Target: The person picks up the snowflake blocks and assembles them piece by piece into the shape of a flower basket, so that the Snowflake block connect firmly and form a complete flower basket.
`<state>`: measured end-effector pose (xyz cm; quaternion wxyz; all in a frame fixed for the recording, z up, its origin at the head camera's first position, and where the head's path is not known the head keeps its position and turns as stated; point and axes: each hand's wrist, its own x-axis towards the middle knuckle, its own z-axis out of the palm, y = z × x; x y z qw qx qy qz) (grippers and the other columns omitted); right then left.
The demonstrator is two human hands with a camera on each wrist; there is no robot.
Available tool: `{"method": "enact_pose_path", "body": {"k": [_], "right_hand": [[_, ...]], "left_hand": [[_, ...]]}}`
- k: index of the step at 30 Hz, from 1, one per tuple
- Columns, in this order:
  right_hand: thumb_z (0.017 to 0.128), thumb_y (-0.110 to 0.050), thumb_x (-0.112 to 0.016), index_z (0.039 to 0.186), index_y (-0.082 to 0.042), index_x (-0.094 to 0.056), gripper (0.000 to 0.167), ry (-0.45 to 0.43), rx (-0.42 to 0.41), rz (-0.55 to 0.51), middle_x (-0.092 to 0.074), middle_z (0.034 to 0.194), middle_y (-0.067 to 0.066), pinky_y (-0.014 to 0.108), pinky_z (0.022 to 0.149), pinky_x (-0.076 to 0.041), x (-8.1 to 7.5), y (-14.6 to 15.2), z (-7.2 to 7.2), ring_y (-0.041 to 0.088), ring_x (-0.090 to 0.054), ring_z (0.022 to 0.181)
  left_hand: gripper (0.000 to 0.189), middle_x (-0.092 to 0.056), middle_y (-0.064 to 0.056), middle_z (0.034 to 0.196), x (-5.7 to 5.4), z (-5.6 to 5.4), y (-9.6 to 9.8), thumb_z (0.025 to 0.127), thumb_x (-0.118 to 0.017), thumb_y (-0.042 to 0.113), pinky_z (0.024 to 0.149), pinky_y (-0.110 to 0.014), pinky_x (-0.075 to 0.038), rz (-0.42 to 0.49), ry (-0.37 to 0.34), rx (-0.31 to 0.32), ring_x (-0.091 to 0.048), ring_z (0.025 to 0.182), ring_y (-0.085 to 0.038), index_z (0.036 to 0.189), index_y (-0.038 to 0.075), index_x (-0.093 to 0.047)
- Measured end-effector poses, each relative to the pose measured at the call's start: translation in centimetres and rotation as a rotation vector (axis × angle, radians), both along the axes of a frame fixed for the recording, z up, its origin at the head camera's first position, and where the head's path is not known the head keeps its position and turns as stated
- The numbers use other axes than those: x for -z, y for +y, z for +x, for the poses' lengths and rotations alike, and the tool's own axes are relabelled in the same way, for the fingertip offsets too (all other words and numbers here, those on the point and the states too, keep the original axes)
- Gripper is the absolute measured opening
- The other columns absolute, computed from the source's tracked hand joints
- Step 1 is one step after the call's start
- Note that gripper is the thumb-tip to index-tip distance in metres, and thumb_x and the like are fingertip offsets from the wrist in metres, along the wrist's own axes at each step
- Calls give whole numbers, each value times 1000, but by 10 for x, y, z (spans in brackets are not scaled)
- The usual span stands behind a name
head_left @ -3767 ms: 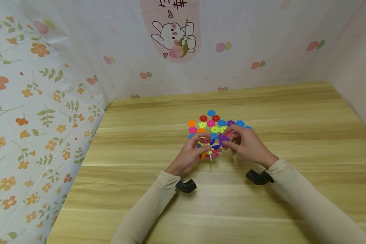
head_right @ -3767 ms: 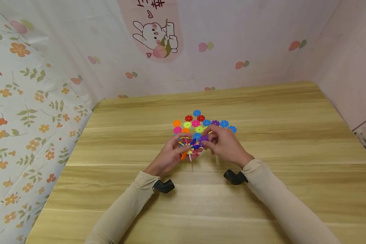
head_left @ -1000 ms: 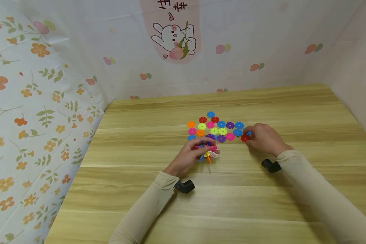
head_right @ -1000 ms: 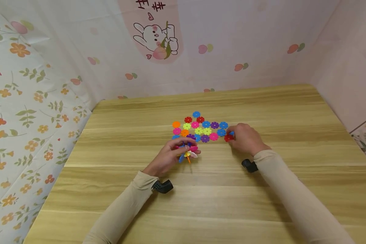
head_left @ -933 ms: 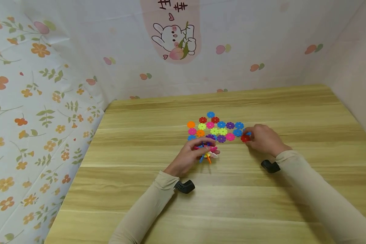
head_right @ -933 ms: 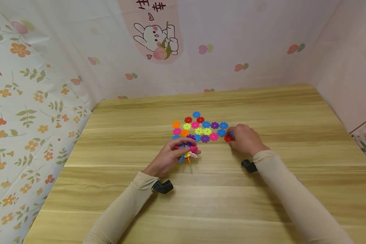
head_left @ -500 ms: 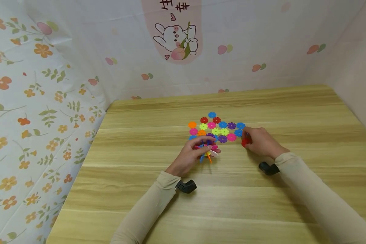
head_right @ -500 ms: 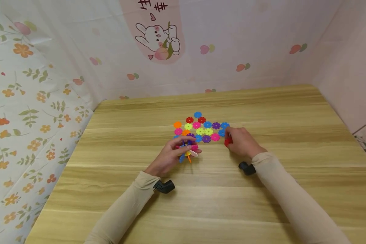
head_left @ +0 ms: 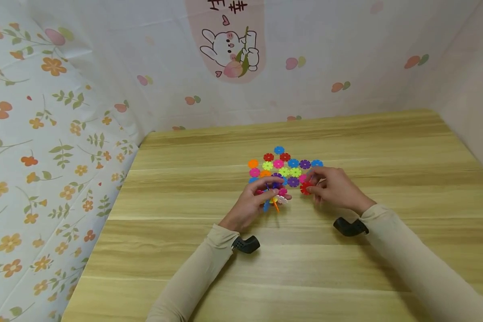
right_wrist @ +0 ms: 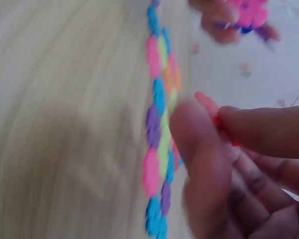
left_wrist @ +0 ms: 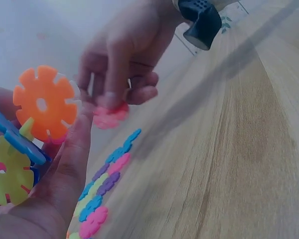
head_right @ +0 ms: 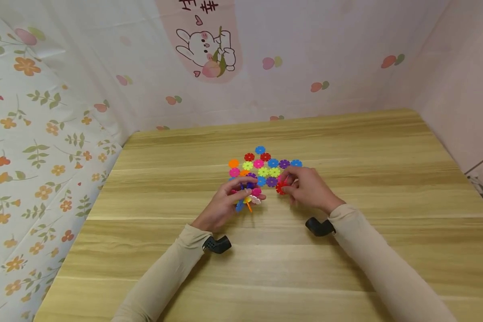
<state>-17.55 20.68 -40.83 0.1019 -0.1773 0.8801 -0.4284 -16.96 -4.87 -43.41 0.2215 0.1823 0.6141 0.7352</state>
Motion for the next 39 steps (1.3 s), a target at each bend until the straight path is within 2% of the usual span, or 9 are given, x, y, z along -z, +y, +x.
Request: {"method": "enact_pose_path", "body": {"k": [3,8,13,16,19,21,26,36,39], "right_hand": [[92,0,-67,105,-1,-63,14,32,18,-39,-60,82,10,31,54,-55,-5,-9,4,26,-66,62],[91,-3,-69,102,-2,-64,12,71,57,-134,-63,77,16,28,49,-49,-11,-23,9,32,-64,60],[91,-2,-69,100,-2,-64,10,84,69,-223,-63,75,20,27,46,-47,-13,-32,12,32,-62,56],[91,-1,-68,99,-2,-64,9,87,79,-229,-63,73,19,27,45,-46,-13,-34,14,31,-62,55],[91,0,-68,99,-2,-64,10,97,81,-207,-64,73,18,28,45,-45,-13,-34,16,32,-63,55],[90,0,-68,100,-1,-64,10,109,78,-190,-64,72,17,27,44,-45,-13,-34,17,33,-63,55],[89,1,-69,98,-2,-67,9,139,65,-151,-64,72,14,27,46,-46,-14,-36,18,31,-62,55],[89,1,-70,98,2,-71,9,106,111,-191,-69,75,16,28,49,-52,-9,-44,20,34,-66,58],[88,2,-71,95,2,-71,7,128,110,-193,-69,74,15,27,47,-52,-8,-45,21,33,-66,57]], "left_hand": [[36,-46,-29,140,0,0,0,104,-49,8,86,-21,-54,-4,7,-3,-62,112,-15,137,-5,-50],[34,-51,-11,128,1,1,0,104,-49,9,77,-17,-48,-39,35,-28,-53,101,-13,135,-1,-54],[34,-53,-3,120,1,2,0,103,-52,11,53,-17,-32,-37,31,-27,-44,70,-12,136,3,-56],[34,-53,-4,120,2,2,1,103,-53,11,48,-19,-26,-39,25,-27,-38,62,-13,135,4,-56],[33,-54,-5,122,3,3,3,102,-53,12,50,-20,-27,-64,37,-31,-42,69,-16,134,6,-58],[32,-54,-7,125,3,3,3,102,-54,12,56,-18,-36,-85,51,-35,-49,80,-17,133,6,-59],[31,-56,-8,130,2,3,4,101,-57,14,85,-26,-47,-144,92,-45,-52,115,-21,130,8,-62],[29,-59,-7,128,3,4,7,99,-61,14,87,-28,-47,-164,122,-71,-51,121,-22,127,7,-64],[28,-60,-7,127,2,6,9,98,-62,12,85,-28,-46,-171,125,-90,-52,120,-21,126,8,-65]]}}
